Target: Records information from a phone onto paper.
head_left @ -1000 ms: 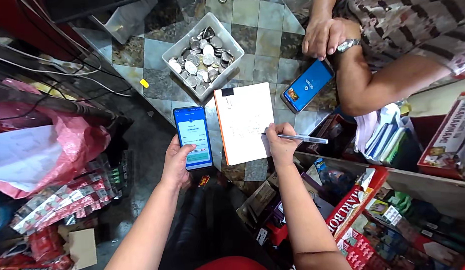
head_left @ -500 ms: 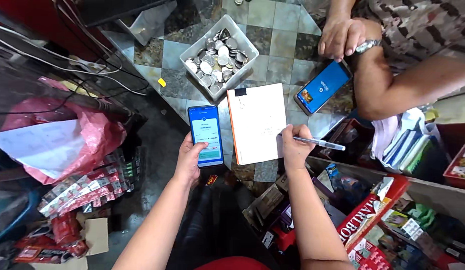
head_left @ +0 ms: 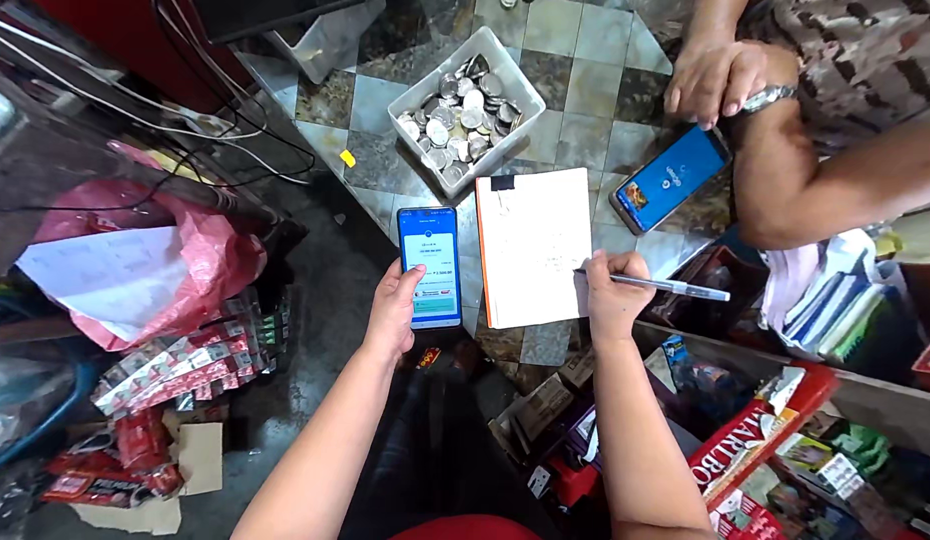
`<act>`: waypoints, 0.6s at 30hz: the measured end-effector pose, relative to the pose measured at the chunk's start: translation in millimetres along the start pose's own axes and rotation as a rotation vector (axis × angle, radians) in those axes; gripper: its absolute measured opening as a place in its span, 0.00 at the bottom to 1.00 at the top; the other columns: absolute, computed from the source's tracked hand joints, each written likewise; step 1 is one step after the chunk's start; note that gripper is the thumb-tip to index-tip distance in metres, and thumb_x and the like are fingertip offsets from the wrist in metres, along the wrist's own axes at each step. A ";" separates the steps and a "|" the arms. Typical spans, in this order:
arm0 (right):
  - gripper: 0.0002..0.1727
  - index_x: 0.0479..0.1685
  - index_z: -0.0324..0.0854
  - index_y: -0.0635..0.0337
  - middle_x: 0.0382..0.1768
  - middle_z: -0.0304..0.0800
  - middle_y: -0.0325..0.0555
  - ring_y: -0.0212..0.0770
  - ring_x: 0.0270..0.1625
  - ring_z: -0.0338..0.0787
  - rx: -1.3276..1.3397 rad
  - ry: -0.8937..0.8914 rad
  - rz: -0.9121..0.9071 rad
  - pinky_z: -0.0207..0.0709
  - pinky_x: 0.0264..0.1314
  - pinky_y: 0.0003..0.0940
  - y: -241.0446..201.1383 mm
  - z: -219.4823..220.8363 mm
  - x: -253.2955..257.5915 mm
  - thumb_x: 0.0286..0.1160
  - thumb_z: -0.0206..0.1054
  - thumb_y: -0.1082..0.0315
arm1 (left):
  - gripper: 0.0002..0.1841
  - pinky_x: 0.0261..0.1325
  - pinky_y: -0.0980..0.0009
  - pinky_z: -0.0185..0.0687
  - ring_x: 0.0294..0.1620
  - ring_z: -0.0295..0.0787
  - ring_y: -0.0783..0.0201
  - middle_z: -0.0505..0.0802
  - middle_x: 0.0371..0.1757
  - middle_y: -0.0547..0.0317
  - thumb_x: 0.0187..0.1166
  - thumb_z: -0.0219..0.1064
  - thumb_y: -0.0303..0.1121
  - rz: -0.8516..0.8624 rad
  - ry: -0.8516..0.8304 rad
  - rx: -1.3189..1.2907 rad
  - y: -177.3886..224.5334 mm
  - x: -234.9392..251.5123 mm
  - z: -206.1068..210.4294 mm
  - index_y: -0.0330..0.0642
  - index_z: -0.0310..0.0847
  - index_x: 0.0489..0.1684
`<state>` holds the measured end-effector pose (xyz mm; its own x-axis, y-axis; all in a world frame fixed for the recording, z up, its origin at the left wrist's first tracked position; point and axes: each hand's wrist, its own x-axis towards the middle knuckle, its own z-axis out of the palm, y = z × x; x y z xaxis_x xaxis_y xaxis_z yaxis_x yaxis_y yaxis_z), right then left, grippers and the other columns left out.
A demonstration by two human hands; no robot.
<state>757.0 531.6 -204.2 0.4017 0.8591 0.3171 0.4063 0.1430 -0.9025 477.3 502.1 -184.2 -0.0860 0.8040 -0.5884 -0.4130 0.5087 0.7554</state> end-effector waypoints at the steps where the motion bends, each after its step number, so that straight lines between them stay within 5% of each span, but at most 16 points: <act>1: 0.18 0.17 0.70 0.49 0.17 0.75 0.24 0.17 0.21 0.75 0.004 0.000 -0.004 0.70 0.24 0.13 0.9 -0.3 -0.1 0.68 0.71 0.77 | 0.16 0.50 0.64 0.93 0.49 0.95 0.63 0.94 0.53 0.56 0.92 0.56 0.38 0.001 0.007 -0.004 0.3 0.0 0.7 0.51 0.77 0.72; 13: 0.18 0.16 0.70 0.48 0.17 0.76 0.23 0.17 0.20 0.75 0.034 0.017 -0.003 0.71 0.24 0.14 5.3 -0.5 -0.5 0.67 0.71 0.78 | 0.14 0.47 0.63 0.94 0.46 0.96 0.62 0.95 0.50 0.55 0.91 0.55 0.33 0.001 0.013 -0.022 0.0 -0.2 2.2 0.48 0.77 0.69; 18: 0.17 0.18 0.72 0.50 0.19 0.79 0.25 0.18 0.23 0.78 0.093 -0.003 0.006 0.74 0.27 0.15 5.5 -4.0 0.8 0.68 0.71 0.77 | 0.20 0.51 0.61 0.94 0.51 0.95 0.61 0.94 0.54 0.55 0.95 0.47 0.44 -0.013 0.030 -0.017 -1.9 1.2 2.2 0.50 0.72 0.76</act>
<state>762.8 531.1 -207.7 0.4012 0.8617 0.3106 0.3261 0.1824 -0.9276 480.0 502.8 -185.7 -0.1080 0.7875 -0.6067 -0.4299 0.5133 0.7428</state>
